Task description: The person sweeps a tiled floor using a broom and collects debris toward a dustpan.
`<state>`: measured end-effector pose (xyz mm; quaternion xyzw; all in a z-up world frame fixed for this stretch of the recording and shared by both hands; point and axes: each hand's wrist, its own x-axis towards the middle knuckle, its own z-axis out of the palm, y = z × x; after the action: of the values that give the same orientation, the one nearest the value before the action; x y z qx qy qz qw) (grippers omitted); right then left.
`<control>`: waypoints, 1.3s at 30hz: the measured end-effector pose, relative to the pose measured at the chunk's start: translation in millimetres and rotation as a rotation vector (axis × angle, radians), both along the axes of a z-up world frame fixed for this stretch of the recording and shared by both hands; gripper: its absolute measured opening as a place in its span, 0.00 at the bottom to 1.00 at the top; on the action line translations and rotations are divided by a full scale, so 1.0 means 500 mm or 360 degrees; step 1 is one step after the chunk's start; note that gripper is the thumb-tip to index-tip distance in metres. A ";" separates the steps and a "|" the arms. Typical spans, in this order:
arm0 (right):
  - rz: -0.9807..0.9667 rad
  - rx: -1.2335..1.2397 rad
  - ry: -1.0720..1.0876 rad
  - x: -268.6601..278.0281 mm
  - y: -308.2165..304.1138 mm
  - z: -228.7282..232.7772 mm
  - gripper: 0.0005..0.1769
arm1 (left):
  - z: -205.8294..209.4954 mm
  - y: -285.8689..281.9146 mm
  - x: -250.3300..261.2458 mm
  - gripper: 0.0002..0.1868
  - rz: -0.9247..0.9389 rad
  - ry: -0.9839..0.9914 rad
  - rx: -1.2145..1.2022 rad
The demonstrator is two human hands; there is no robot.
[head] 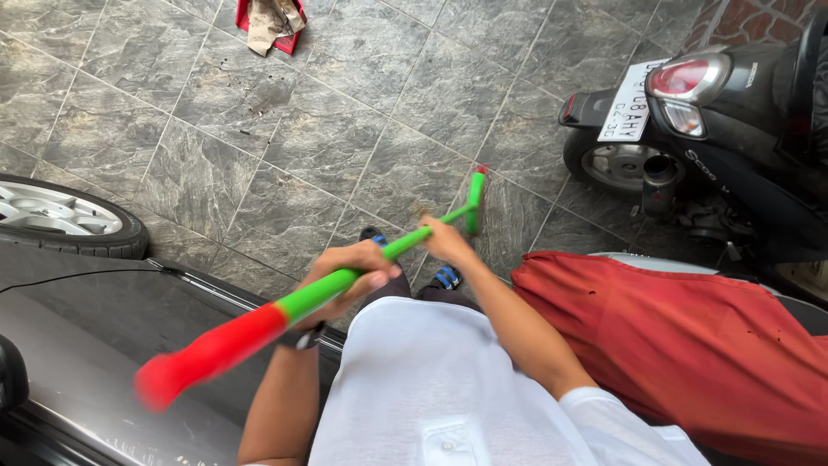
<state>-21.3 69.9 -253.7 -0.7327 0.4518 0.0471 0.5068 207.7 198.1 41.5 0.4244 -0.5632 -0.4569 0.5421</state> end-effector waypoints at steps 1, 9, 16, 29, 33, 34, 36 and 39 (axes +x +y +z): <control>-0.0065 0.0092 -0.0231 -0.037 -0.013 -0.022 0.18 | -0.021 -0.009 -0.016 0.09 0.0007 -0.0009 0.0137; -0.0286 -0.0063 0.0085 -0.105 -0.001 -0.084 0.23 | -0.147 -0.024 -0.123 0.07 -0.0100 0.0026 0.0282; -0.0234 0.0133 -0.0058 0.081 0.026 -0.048 0.21 | -0.058 -0.028 -0.066 0.09 -0.0055 -0.0180 0.0208; -0.0184 0.0285 0.0080 0.015 0.051 0.077 0.15 | -0.003 0.014 -0.026 0.32 0.0154 0.0245 0.0010; -0.0075 0.0197 0.0197 -0.018 0.065 -0.038 0.11 | -0.029 0.020 -0.051 0.11 0.0247 0.0061 0.0102; -0.0104 0.0238 -0.0011 -0.007 0.072 -0.064 0.10 | -0.031 0.021 -0.045 0.18 0.0214 0.0021 0.0351; -0.0126 0.0301 -0.0208 0.024 0.095 -0.087 0.09 | -0.035 0.022 -0.033 0.18 0.0212 0.0012 0.0288; -0.0103 0.0669 -0.0639 0.127 0.093 -0.092 0.11 | -0.022 0.017 0.013 0.16 0.0226 -0.0105 0.0198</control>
<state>42.1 116.6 -299.4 -0.5915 0.3459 -0.0223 0.7279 214.4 206.4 30.7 0.5109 -0.5198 -0.4371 0.5271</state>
